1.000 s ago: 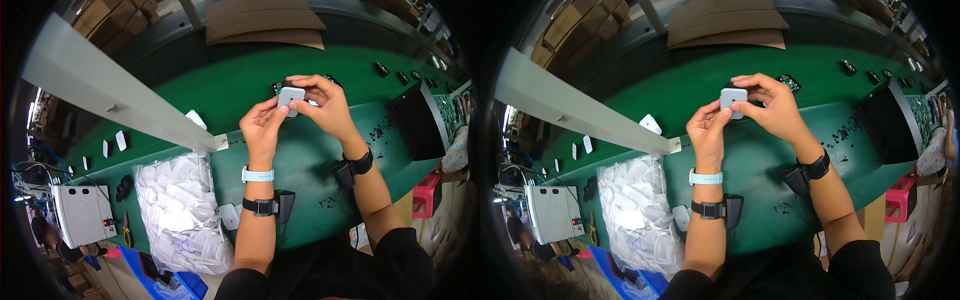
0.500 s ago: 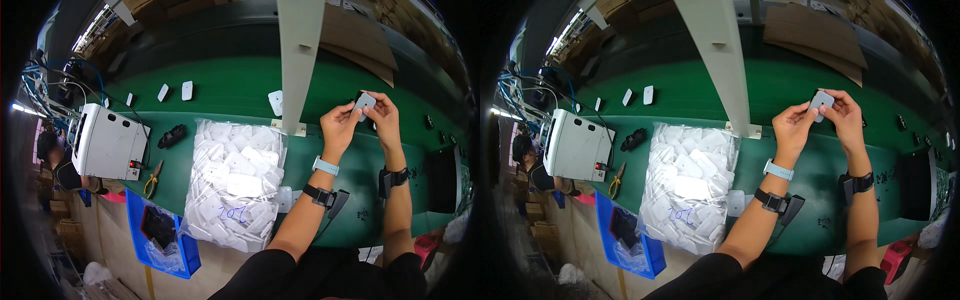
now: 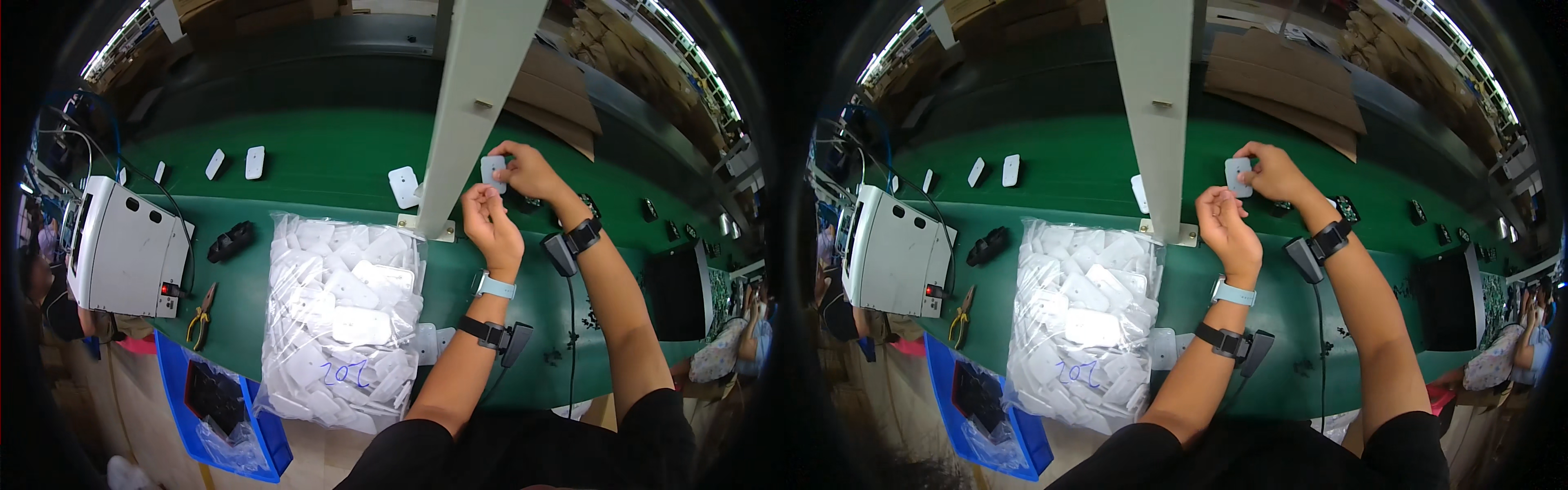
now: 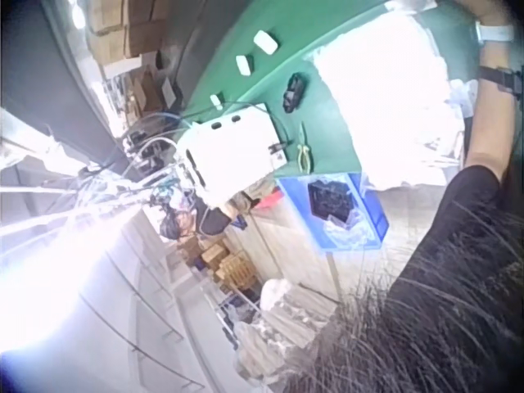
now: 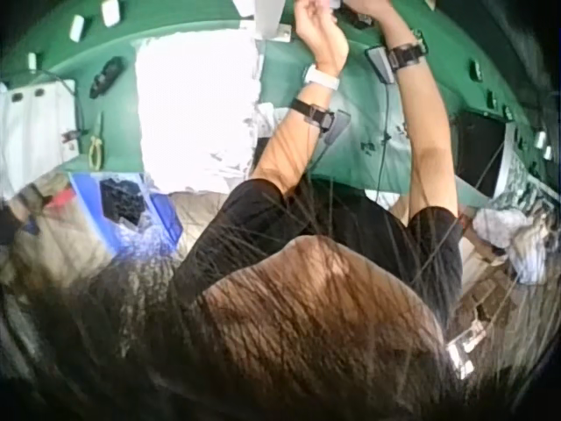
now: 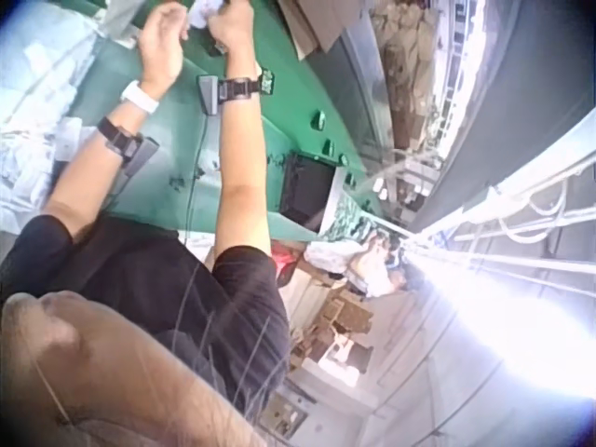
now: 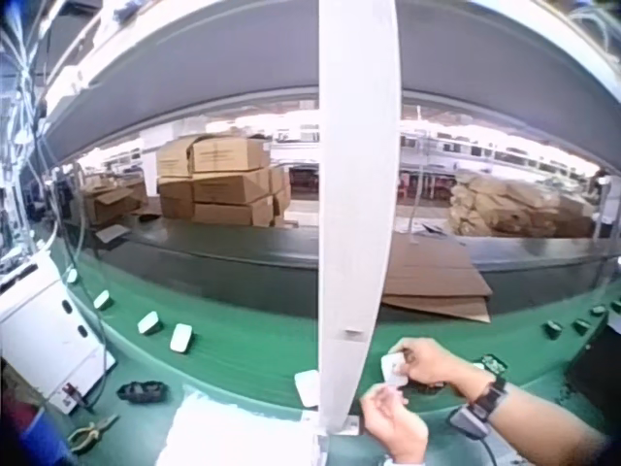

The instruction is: The person assembles small electronic devices by inserting circuit boards into white plastic casings and securing them with black screws. They repeatedly pick up components from a green workbench, align the parts, and fasten them together by hand.

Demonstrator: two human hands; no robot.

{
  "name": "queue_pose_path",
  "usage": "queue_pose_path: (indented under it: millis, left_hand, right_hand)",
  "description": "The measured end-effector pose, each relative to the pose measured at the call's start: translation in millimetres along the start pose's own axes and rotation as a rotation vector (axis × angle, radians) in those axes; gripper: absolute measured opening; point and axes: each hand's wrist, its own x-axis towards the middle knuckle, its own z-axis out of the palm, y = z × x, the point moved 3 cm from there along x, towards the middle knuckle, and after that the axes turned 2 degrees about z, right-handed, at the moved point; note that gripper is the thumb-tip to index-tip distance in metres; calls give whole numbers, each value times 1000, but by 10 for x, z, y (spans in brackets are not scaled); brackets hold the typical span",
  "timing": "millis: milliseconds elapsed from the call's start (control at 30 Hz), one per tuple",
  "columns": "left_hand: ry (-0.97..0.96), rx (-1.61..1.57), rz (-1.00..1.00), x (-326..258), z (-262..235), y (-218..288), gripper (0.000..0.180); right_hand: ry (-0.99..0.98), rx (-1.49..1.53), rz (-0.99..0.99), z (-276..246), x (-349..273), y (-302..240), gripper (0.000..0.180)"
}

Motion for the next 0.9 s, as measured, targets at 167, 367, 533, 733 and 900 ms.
queue_pose_path:
  millis: [167, 367, 533, 733, 900]
  left_hand:
    - [-30, 69, 14, 3, -62, -39, 11]
    - [-60, 104, 111, -14, -10, -7, 12]
    - [-95, 180, 139, 33, -94, 34, 9]
    - [-303, 265, 265, -107, 155, 373, 7]
    - [-410, 298, 323, -178, 350, 1722, 6]
  right_hand:
    - [214, -193, -154, 252, 31, -123, 33]
    - [287, -406, -376, 150, -167, -187, 14]
    - [548, -63, -344, -317, -782, -465, 9]
    - [422, -2, -279, -525, -2048, 189, 7]
    - [286, 117, -127, -627, -2578, 486, 6]
